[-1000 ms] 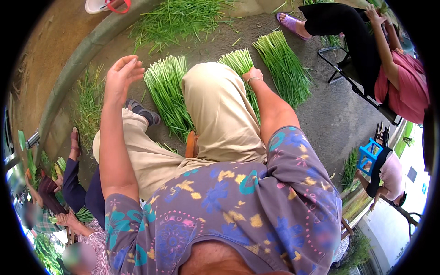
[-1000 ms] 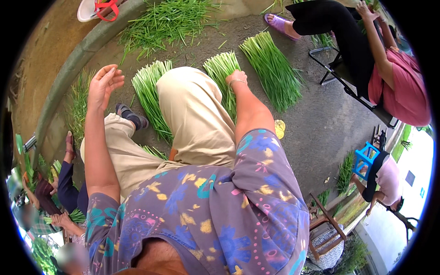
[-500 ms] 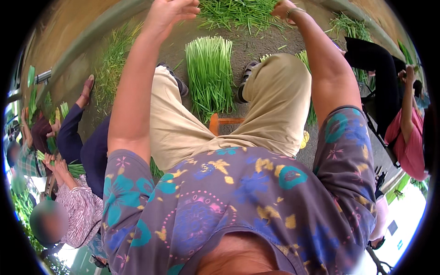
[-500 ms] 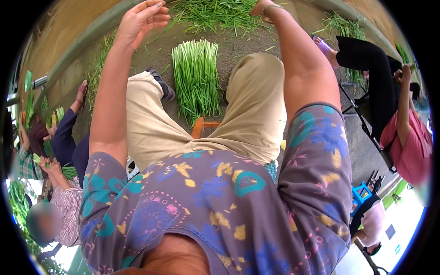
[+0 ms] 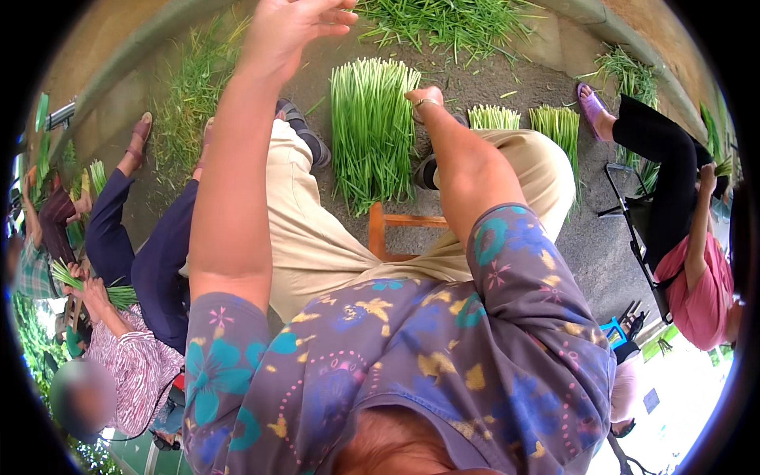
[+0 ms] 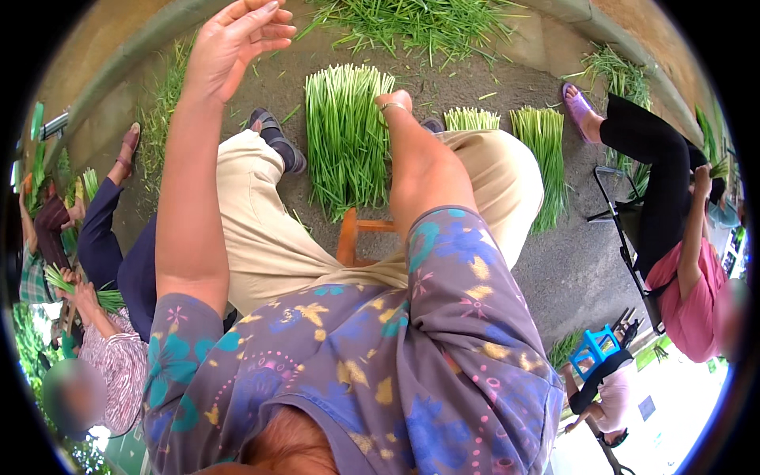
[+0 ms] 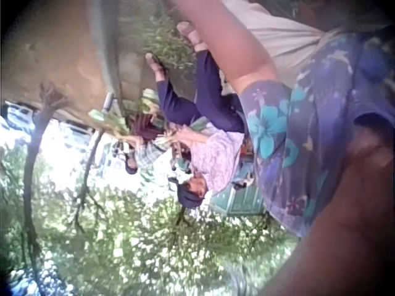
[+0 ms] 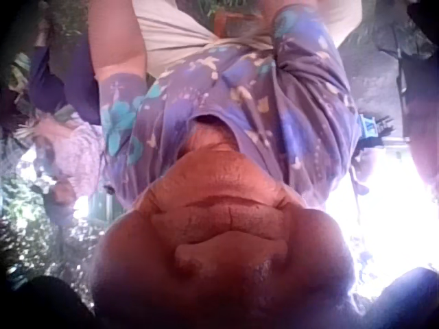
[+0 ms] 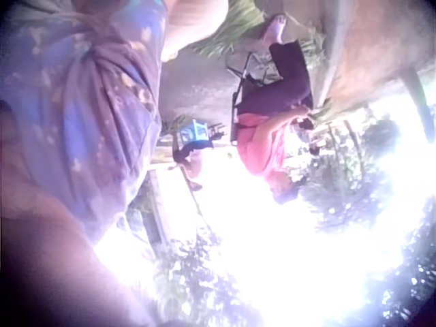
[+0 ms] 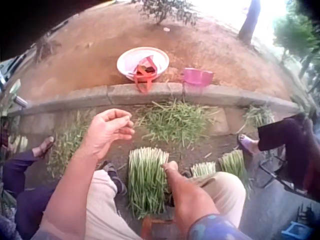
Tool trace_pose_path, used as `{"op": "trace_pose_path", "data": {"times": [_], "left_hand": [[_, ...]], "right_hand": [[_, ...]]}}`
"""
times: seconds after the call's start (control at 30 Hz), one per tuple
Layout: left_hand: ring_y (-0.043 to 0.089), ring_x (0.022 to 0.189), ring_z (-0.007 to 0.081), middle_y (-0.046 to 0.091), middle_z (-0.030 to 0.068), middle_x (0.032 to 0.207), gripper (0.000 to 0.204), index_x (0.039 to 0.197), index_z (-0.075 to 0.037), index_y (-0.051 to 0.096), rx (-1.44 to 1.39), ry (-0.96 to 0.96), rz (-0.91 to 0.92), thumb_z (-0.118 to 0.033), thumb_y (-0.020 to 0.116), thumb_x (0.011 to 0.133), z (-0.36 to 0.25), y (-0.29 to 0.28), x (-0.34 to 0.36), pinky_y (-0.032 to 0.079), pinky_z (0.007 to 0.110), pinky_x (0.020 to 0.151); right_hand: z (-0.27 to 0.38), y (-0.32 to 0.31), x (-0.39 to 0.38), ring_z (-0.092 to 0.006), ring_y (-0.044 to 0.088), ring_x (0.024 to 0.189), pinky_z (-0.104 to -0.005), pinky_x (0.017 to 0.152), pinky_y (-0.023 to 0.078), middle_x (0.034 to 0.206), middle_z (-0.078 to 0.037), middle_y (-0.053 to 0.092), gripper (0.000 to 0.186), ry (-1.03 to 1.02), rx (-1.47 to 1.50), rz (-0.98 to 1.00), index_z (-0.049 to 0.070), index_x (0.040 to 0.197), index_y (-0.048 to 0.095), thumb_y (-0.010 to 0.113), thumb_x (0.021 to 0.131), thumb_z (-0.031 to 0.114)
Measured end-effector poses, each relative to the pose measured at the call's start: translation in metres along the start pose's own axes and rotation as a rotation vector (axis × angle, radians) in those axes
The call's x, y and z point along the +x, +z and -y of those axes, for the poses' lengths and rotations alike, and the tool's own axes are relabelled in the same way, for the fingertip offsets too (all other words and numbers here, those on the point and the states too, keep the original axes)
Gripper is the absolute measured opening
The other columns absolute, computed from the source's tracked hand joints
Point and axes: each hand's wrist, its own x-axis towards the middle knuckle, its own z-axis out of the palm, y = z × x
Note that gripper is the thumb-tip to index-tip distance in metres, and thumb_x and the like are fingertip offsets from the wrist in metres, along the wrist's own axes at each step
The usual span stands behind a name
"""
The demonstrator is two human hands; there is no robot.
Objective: The person sorts through a bundle of long green stalks by hand, separating them and lining them up on the ground.
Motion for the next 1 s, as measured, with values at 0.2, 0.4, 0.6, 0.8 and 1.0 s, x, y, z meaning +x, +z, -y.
{"op": "trace_pose_path", "data": {"times": [0.2, 0.4, 0.6, 0.8, 1.0], "left_hand": [[0.062, 0.075, 0.0178, 0.062, 0.0092, 0.086, 0.017, 0.098, -0.001, 0.057, -0.021, 0.01, 0.028, -0.012, 0.057, 0.085, -0.005, -0.009, 0.0, 0.051, 0.03, 0.068], [0.062, 0.085, 0.024, 0.062, 0.0156, 0.093, 0.025, 0.106, 0.005, 0.056, -0.035, 0.04, 0.124, -0.011, 0.052, 0.087, 0.004, -0.027, 0.005, 0.051, 0.036, 0.077], [0.062, 0.085, 0.0235, 0.062, 0.0152, 0.094, 0.025, 0.105, 0.005, 0.056, -0.05, 0.048, 0.154, -0.011, 0.053, 0.087, -0.002, -0.02, 0.006, 0.05, 0.036, 0.077], [0.062, 0.085, 0.0228, 0.062, 0.0147, 0.094, 0.025, 0.105, 0.004, 0.056, -0.042, 0.028, 0.163, -0.012, 0.053, 0.087, 0.003, -0.017, 0.01, 0.051, 0.035, 0.077], [0.062, 0.085, 0.023, 0.062, 0.0147, 0.094, 0.025, 0.105, 0.004, 0.056, -0.027, 0.037, 0.152, -0.013, 0.053, 0.087, 0.004, -0.022, 0.005, 0.05, 0.035, 0.077]], "right_hand": [[-0.024, 0.042, 0.027, -0.0316, 0.058, 0.1, -0.036, 0.084, 0.047, 0.105, -0.022, 0.06, 0.057, 0.016, 0.045, -0.157, -0.001, 0.101, 0.06, 0.075, 0.057, 0.031], [-0.015, 0.059, 0.011, -0.0311, 0.053, 0.108, -0.0389, 0.092, 0.043, 0.116, -0.016, 0.054, 0.054, 0.069, 0.013, -0.045, 0.004, 0.113, 0.05, 0.068, 0.065, 0.024], [-0.015, 0.061, 0.022, -0.0312, 0.051, 0.109, -0.0393, 0.091, 0.043, 0.116, -0.016, 0.053, 0.047, 0.104, 0.063, 0.073, 0.006, 0.107, 0.058, 0.067, 0.064, 0.022], [-0.02, 0.07, 0.016, -0.0352, 0.057, 0.097, -0.0404, 0.088, 0.044, 0.102, -0.018, 0.059, 0.039, -0.007, 0.096, -0.138, 0.009, 0.103, 0.06, 0.062, 0.065, 0.019], [-0.015, 0.083, 0.012, -0.0324, 0.059, 0.095, -0.0363, 0.083, 0.046, 0.1, -0.019, 0.061, 0.043, 0.109, 0.323, -0.208, 0.002, 0.097, 0.057, 0.07, 0.059, 0.017]]}}
